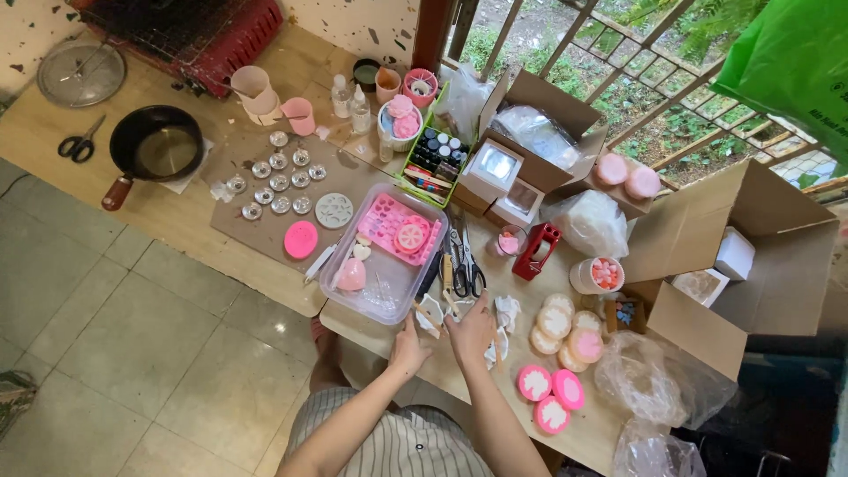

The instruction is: The person is preparing candle molds and pouring wax in a studio.

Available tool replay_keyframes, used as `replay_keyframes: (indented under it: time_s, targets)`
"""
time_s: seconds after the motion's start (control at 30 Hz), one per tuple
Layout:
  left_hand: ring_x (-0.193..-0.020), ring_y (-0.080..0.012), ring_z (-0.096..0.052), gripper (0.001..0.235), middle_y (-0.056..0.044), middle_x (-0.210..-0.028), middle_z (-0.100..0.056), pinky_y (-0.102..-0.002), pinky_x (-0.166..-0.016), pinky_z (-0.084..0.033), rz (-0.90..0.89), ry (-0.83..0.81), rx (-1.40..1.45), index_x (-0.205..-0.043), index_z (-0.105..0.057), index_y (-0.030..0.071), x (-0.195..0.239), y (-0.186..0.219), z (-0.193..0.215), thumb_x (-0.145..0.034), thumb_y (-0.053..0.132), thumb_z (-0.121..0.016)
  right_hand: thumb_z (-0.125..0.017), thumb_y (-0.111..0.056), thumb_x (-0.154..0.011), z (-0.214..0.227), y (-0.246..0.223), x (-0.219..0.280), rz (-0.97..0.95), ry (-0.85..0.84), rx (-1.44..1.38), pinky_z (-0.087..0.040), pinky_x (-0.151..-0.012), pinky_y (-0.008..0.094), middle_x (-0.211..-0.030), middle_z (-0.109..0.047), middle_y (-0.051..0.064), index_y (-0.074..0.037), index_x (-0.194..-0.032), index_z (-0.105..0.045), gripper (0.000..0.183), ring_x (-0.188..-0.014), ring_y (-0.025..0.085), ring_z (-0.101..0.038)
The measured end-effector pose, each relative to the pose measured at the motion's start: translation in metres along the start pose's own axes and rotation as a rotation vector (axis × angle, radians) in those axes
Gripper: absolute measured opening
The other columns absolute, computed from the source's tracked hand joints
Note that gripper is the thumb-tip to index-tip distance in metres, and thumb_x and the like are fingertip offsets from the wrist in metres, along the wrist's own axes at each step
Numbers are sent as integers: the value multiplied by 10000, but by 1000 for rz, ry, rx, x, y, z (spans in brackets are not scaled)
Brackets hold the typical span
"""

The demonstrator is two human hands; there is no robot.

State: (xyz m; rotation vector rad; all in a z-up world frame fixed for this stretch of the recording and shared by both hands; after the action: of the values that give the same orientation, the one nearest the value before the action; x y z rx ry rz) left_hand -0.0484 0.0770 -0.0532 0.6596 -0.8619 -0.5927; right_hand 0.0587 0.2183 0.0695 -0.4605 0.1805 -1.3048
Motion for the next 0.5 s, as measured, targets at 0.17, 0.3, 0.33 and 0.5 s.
replay_keyframes:
  time_s: [0.17,0.3,0.33,0.5]
  targets:
    - [-981,-451,-688,1248,-289,-1044,-684,-485,-883,-557,-20,-19,27,-1611,3,93,-10,-3,-8,-695,114,-845,-881,-288,-646,-1,-2,-5,92,27,29,-505,-837,506,-1058,-664,271,34,-1506,-294,1090,-931,446,-640]
    - [-922,-432,-723,1073,-241,-992,-729,-489,-827,-576,-68,48,105,-1598,-115,84,-31,-11,-23,-752,125,-774,-886,-250,-571,2,-4,-5,91,-36,31,-509,-837,493,-1027,-673,251,1,-1518,-277,1154,-920,441,-642]
    - [-927,-435,-723,1002,-227,-996,-733,-497,-816,-574,-106,99,149,-1578,-168,90,-36,-10,-25,-779,142,-770,-884,-238,-553,1,-3,-5,83,-71,47,-512,-838,487,-1018,-676,244,-10,-1528,-265,1177,-926,441,-642]
    - [-925,-430,-730,910,-215,-964,-729,-500,-812,-580,-112,68,92,-1426,-348,148,-44,13,-13,-659,183,-836,-860,-291,-628,-3,17,6,-40,-159,80,-493,-889,518,-1029,-699,231,-29,-1593,-195,1201,-984,424,-668]
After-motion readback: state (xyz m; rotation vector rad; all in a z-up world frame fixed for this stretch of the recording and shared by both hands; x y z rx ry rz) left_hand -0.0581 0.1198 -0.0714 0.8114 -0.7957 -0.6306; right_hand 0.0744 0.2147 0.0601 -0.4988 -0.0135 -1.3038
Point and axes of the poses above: each hand's wrist, its own x-axis away from the middle knuckle, its own z-axis out of the back of the hand, y = z × x, the point moved 9 cm from there along -x, towards the middle knuckle
